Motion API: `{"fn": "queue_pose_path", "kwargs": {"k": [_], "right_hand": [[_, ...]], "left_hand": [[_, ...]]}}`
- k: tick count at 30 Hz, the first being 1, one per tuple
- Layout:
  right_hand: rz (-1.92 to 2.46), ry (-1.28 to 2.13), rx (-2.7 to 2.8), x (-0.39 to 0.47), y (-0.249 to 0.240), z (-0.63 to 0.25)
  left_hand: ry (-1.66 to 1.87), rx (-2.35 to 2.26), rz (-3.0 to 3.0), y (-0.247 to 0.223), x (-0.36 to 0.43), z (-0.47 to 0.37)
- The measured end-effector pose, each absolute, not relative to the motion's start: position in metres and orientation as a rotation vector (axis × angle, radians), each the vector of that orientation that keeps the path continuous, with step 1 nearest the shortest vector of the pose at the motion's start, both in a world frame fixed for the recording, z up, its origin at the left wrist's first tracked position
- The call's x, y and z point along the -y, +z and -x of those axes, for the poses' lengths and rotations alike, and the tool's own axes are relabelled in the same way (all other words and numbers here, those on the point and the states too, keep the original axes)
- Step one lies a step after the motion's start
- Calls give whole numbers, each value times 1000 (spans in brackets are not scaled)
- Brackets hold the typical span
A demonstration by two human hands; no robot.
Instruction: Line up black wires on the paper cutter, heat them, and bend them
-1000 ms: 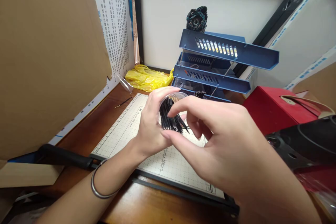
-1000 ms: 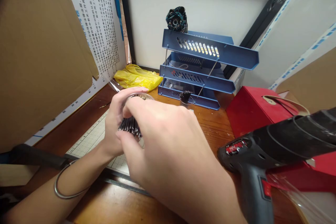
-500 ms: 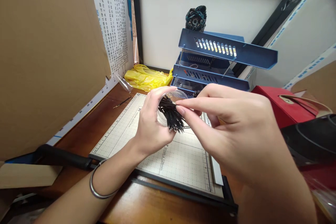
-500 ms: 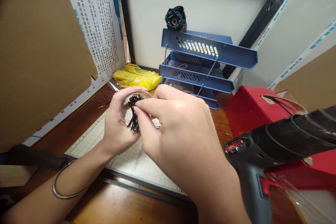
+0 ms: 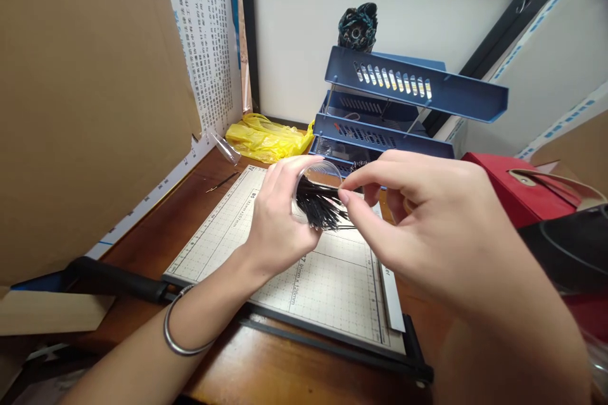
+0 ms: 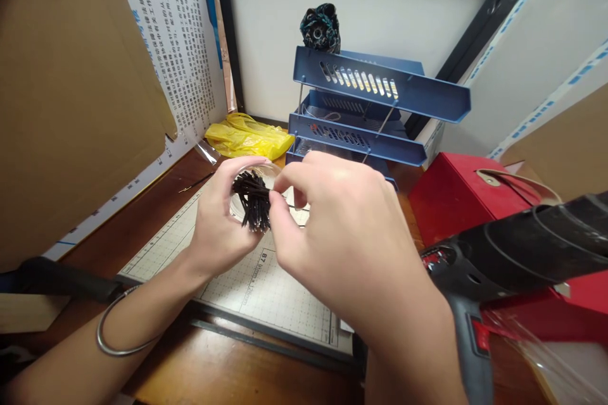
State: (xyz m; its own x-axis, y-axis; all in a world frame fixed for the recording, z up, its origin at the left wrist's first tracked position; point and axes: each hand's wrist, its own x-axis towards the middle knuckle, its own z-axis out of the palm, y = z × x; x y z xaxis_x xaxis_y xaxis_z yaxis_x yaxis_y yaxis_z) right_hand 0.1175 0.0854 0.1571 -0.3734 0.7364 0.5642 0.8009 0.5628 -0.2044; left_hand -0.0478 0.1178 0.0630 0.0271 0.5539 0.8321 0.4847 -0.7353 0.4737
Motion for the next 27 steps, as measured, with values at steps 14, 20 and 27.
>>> {"fn": "queue_pose_path", "kwargs": {"k": [14,20,27], "right_hand": [[1305,-79,2211,-87,158,-119],[1299,-88,2214,-88,158,-122],[1213,-181,2222,-91,159,-127]], "left_hand": [[1753,-1030,-2364,61,-118,47],[1757,-1026,-2313,62,-118,47],[1753,-1014,-2264,62,-118,47]]}}
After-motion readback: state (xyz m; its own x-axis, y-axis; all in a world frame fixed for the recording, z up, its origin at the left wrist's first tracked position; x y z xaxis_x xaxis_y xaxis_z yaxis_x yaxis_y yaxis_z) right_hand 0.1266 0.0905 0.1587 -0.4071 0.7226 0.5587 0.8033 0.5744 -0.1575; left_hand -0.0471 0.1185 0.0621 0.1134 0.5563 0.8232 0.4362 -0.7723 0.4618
